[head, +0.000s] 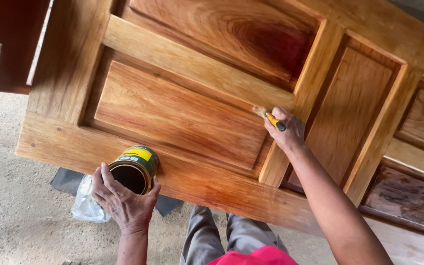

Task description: The person applies a wood finish to a wooden cabinet door using a brush. They hold a can of finish in their left hand and use a brush in their right hand to coat the surface of the door, working across the panels and frame.

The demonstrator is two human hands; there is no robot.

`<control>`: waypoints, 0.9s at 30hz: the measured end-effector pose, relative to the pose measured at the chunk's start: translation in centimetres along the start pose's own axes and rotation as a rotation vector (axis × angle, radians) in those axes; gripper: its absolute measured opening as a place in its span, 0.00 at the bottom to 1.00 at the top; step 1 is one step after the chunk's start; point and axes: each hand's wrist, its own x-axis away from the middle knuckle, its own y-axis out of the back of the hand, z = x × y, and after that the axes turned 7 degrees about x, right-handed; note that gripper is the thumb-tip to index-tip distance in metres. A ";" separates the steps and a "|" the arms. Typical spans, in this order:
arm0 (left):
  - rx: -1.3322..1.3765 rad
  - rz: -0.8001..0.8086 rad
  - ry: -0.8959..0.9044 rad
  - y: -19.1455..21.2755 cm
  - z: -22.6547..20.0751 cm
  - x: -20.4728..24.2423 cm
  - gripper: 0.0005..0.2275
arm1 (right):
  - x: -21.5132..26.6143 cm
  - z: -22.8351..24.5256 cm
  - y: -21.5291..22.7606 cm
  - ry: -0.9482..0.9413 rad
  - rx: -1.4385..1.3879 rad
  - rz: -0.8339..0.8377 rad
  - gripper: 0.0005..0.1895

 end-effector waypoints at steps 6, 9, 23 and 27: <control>-0.014 0.057 0.070 0.9 -0.4 0.0 0.56 | 1.4 -1.8 0.5 -0.434 -0.101 0.209 0.10; 0.006 0.079 0.091 1.6 -0.4 0.1 0.59 | 2.3 1.1 -0.1 -0.483 -0.261 -0.037 0.10; -0.118 -0.019 -0.087 0.5 0.3 -2.0 0.59 | -0.4 10.4 -4.9 -0.526 -1.201 -0.014 0.09; -0.017 -0.044 -0.130 -0.5 0.1 -2.4 0.55 | 3.0 5.5 -6.2 -0.666 -1.185 -0.056 0.09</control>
